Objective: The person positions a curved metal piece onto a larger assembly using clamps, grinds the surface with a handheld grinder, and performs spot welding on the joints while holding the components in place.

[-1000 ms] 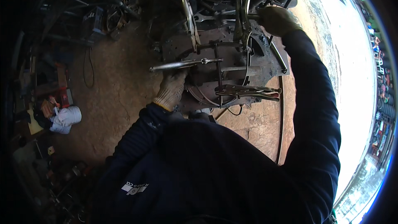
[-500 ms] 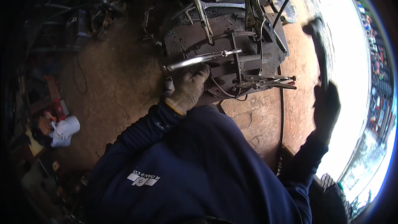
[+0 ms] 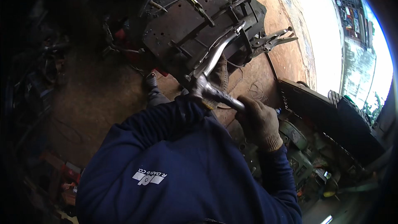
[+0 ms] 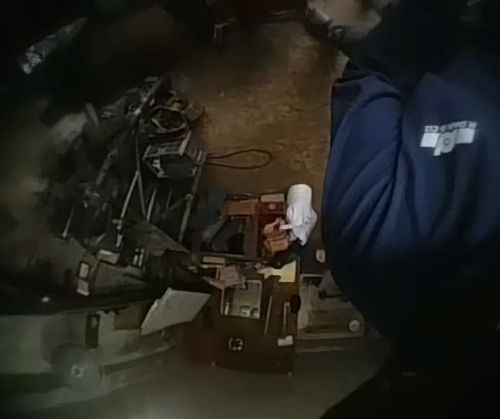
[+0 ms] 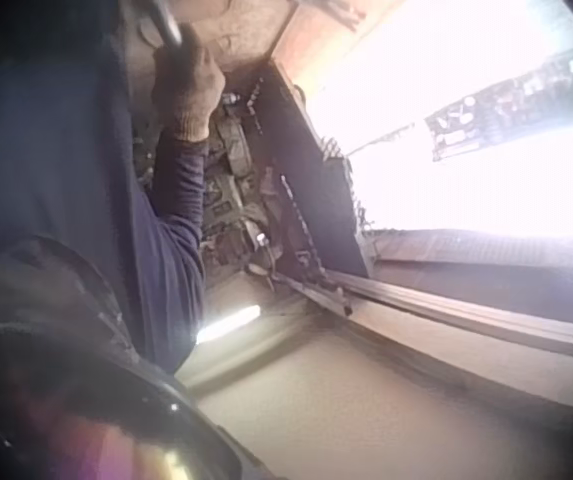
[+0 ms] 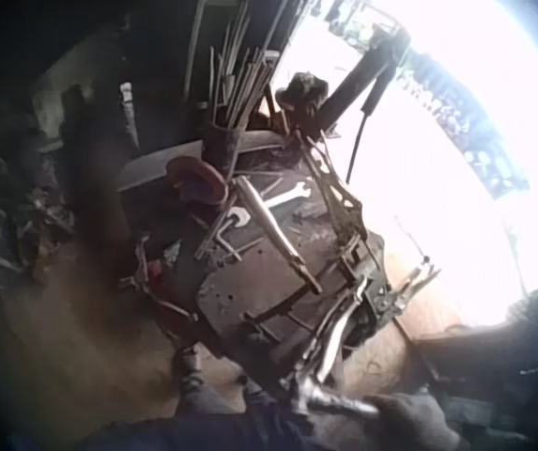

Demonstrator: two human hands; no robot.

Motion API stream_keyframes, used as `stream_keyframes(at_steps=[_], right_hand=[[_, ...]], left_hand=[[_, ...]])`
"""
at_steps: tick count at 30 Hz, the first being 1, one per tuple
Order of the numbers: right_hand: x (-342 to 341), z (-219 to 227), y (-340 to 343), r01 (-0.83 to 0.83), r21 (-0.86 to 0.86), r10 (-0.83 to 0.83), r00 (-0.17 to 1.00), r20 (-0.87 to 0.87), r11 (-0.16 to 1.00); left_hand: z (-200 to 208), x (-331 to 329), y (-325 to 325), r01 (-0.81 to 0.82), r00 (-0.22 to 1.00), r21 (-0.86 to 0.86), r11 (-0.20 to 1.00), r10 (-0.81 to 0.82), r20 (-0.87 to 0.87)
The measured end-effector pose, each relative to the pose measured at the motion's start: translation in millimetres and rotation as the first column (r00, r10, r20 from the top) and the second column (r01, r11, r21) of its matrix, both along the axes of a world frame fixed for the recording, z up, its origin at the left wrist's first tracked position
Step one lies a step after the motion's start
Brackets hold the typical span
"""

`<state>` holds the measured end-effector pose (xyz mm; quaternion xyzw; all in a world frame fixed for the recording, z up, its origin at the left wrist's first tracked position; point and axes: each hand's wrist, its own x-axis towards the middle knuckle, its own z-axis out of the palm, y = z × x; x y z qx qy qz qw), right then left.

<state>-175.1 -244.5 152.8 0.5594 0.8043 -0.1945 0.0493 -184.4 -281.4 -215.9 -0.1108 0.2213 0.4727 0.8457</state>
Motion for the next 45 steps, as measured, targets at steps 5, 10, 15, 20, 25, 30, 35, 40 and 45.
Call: stream_keyframes(at_steps=[5,10,15,20,25,30,35,40,45], right_hand=[[-22,-5,17,-0.047,0.043,0.042,0.992,0.118,0.998],[-24,-11,29,-0.034,0.082,0.021,0.987,0.159,0.996],[-27,-9,31,-0.049,0.053,0.039,0.984,0.175,0.997],[-26,-16,33,-0.013,0.054,0.003,0.986,0.169,0.998],[-25,-12,33,-0.085,0.052,0.073,0.978,0.198,0.995],[-27,-17,36,-0.002,0.047,-0.007,0.979,0.203,0.999],[-26,-15,34,0.016,0.051,-0.024,0.986,0.165,0.999],[-33,-16,31,0.081,0.026,-0.085,0.979,0.187,0.996],[-30,-11,29,0.143,-0.025,-0.137,0.977,0.162,0.989]], left_hand=[[48,3,-12,-0.230,0.492,-0.332,0.915,0.403,0.772],[92,-11,10,0.386,-0.263,-0.474,0.791,0.587,0.765],[117,-44,24,-0.125,0.525,-0.223,0.967,0.255,0.812],[165,-69,44,-0.029,0.985,0.314,0.949,0.081,-0.153],[200,-100,51,0.500,0.488,0.506,0.703,0.254,-0.835],[160,-88,33,0.629,-0.044,0.522,0.576,0.697,-0.716],[169,-94,37,0.419,0.262,0.586,0.694,0.525,-0.810],[182,-96,47,0.251,0.391,0.570,0.782,0.457,-0.799],[185,-92,48,0.100,0.719,0.501,0.860,0.286,-0.633]])
